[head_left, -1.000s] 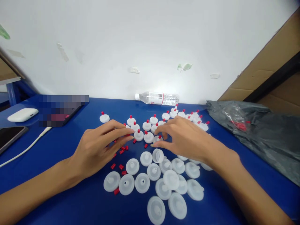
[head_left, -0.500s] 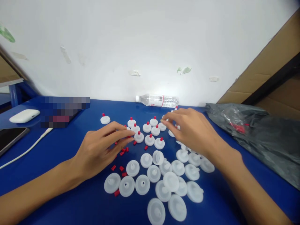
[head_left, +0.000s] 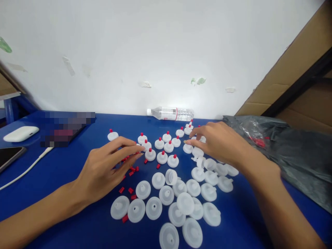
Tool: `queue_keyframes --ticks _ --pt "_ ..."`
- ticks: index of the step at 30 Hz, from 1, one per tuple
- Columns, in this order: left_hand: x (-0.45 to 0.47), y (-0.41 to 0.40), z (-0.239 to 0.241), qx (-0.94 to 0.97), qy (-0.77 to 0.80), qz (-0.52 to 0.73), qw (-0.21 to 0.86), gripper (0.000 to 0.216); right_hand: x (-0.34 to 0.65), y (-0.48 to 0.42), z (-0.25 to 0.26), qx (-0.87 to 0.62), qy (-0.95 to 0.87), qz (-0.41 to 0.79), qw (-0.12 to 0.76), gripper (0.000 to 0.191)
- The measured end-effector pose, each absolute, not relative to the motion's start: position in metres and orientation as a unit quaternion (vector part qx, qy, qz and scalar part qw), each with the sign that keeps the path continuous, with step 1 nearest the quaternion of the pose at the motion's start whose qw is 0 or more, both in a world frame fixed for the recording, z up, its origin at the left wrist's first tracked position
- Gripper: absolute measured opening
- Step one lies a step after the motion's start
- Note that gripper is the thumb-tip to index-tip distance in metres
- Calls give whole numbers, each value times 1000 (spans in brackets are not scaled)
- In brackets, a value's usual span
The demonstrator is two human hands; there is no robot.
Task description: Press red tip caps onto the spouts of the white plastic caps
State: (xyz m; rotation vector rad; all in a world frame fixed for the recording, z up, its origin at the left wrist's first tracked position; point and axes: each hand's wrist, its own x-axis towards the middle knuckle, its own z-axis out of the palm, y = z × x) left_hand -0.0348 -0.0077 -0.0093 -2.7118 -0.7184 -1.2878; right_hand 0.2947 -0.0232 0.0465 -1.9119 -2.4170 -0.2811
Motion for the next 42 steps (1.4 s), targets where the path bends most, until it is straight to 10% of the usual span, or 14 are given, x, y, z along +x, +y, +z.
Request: queue_keyframes --ticks 16,26,42 --pt "-34 -5 -12 -886 -221 -408 17 23 296 -28 56 -646 -762 28 15 17" --pt "-34 -7 -9 -872 -238 -427 25 14 271 -31 46 -473 -823 -213 229 33" --pt "-32 -7 -6 -885 -205 -417 27 14 209 -50 24 -292 -838 -75 456 10"
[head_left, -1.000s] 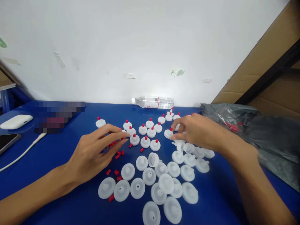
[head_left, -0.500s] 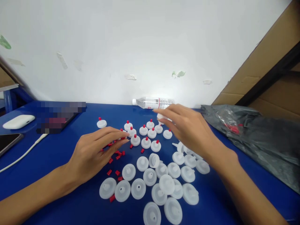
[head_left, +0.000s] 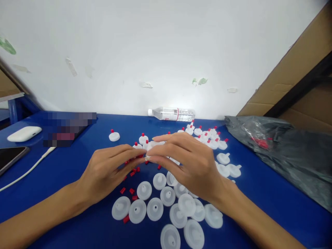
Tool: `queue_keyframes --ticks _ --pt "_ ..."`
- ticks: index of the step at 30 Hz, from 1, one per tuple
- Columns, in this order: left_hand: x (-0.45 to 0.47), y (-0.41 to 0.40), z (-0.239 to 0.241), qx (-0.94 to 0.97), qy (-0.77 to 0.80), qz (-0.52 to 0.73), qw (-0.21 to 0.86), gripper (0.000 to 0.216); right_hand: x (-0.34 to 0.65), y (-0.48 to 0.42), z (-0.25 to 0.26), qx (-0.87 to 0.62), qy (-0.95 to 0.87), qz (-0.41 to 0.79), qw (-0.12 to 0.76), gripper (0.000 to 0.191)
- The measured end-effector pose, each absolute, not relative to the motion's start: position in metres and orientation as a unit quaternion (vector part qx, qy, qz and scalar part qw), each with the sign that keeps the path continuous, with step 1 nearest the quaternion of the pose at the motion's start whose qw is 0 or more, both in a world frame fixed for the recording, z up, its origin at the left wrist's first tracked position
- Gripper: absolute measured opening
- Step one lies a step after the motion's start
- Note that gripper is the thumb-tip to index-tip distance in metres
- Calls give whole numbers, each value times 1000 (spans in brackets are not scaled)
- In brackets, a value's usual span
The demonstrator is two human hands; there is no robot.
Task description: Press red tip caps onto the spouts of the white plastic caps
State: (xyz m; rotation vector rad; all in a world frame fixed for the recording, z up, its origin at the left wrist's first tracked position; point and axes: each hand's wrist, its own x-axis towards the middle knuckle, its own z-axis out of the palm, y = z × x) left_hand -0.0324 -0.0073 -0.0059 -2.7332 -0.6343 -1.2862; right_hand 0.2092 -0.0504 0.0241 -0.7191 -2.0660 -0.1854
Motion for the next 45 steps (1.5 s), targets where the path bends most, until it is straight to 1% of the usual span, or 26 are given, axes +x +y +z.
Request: queue_keyframes --ticks 4,8,10,12,17,23,28,31,35,39,42,45 --pt "-30 -11 -3 -901 -189 -388 33 8 205 -51 21 -282 -833 -85 468 11" --pt "-27 -14 -2 -893 -182 -406 63 10 204 -50 19 -285 -837 -88 459 13" --pt "-27 -15 -2 -894 -190 -400 66 5 206 -50 19 -289 -839 -79 454 12" --pt "-28 -15 -3 -896 -188 -397 71 7 208 -48 19 -296 -844 -62 443 9" --pt "-31 -12 -7 -895 -178 -403 68 9 214 -43 14 -321 -855 -49 403 28" --pt "-30 -11 -7 -888 -177 -420 55 7 216 -41 15 -321 -866 -53 379 28" --pt "-32 -13 -5 -884 -193 -423 50 8 219 -44 18 -342 -870 -38 354 38" --pt "-33 -15 -5 -878 -206 -430 44 10 219 -46 16 -355 -868 -45 345 33" --pt "-32 -16 -5 -876 -219 -429 32 16 219 -46 15 -328 -879 -105 330 24" --pt "-30 -15 -4 -880 -211 -425 31 13 217 -45 15 -293 -876 -140 356 22" --pt "-31 -14 -4 -879 -213 -425 39 10 216 -45 14 -278 -874 -138 373 17" --pt "-32 -13 -4 -880 -208 -424 47 8 215 -46 15 -275 -872 -134 382 18"
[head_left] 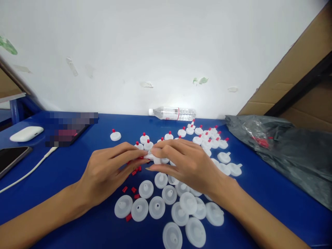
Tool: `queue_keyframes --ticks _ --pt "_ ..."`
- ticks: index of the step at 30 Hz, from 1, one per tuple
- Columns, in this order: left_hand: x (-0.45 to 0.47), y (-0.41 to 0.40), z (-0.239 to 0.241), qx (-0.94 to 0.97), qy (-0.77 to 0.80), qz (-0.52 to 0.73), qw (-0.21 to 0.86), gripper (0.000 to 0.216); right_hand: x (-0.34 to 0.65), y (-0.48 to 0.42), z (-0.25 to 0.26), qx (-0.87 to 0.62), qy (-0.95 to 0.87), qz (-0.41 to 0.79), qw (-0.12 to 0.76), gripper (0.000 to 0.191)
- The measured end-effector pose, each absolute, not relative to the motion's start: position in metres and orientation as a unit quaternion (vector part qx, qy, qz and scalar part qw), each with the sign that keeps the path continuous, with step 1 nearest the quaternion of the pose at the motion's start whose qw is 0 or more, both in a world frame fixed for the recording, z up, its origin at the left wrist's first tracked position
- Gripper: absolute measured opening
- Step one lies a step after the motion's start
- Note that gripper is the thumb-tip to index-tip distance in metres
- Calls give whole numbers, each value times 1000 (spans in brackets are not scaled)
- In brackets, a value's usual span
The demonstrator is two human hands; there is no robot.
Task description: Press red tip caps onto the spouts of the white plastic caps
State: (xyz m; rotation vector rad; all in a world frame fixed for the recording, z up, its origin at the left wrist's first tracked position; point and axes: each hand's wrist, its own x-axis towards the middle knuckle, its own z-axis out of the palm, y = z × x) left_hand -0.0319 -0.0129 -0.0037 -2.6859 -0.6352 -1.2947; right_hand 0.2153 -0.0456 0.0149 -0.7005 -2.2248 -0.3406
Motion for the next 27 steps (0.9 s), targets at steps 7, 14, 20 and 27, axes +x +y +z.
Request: queue_keyframes --ticks 7,14,20,27 --pt "-31 -11 -4 -887 -194 -417 42 7 212 -47 16 -276 -872 -146 378 16" --pt "-31 -9 -7 -895 -194 -400 40 14 209 -48 12 -255 -867 -126 409 18" --pt "-31 -13 -7 -899 -190 -395 -18 15 204 -51 11 -257 -853 -94 444 17" --pt "-32 -19 -13 -889 -215 -398 -68 15 201 -53 12 -243 -854 -67 455 17"
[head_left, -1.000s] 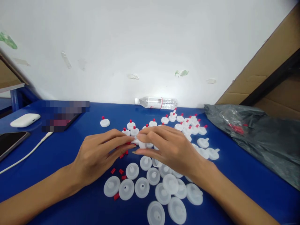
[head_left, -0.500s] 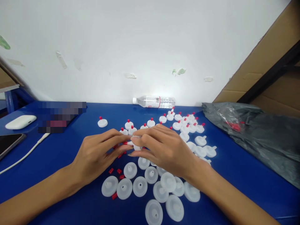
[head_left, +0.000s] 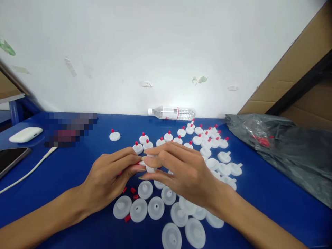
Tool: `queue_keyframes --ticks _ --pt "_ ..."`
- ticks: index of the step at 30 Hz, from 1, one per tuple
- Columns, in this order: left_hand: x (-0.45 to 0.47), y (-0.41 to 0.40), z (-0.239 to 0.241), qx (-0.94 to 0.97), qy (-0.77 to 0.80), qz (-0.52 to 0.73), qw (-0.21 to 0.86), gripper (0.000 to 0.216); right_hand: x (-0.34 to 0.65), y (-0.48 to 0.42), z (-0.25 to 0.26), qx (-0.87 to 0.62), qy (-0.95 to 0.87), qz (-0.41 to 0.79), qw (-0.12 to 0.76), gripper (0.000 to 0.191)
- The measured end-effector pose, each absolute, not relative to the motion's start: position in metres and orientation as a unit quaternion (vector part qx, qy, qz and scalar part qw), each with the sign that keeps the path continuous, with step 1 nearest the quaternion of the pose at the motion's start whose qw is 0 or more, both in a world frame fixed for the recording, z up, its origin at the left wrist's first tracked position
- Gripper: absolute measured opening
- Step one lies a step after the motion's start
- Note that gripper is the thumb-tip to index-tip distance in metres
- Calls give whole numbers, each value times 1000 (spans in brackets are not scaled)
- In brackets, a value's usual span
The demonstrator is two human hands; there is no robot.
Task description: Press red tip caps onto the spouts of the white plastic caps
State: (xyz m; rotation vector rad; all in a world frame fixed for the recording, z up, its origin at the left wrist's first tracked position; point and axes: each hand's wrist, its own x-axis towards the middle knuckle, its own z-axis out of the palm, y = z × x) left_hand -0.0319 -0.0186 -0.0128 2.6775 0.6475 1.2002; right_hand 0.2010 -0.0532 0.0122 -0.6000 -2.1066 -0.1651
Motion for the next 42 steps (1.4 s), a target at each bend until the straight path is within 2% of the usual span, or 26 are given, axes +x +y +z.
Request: queue_keyframes --ticks 3,6,10,13,16,19,23,28,42 --pt "-33 -17 -14 892 209 398 51 13 202 -52 14 -248 -859 -76 441 17" --pt "-33 -14 -13 899 204 387 26 12 207 -50 17 -256 -876 -120 390 6" --pt "-32 -9 -8 899 211 383 -15 15 224 -44 22 -303 -879 -188 316 25" --pt "-33 -4 -8 905 219 364 -32 18 243 -37 30 -397 -843 -178 317 19" --pt "-34 1 -14 913 235 334 -11 18 261 -30 38 -477 -798 -163 331 9" --pt "-36 4 -21 916 258 306 22 23 274 -24 42 -535 -763 -175 318 7" --pt "-38 7 -25 916 279 286 44 29 281 -20 42 -611 -730 -167 256 7" --pt "-40 11 -26 916 297 266 42 33 282 -19 41 -704 -678 -113 177 15" --pt "-41 10 -29 918 293 263 47 32 287 -20 38 -756 -631 -142 94 25"
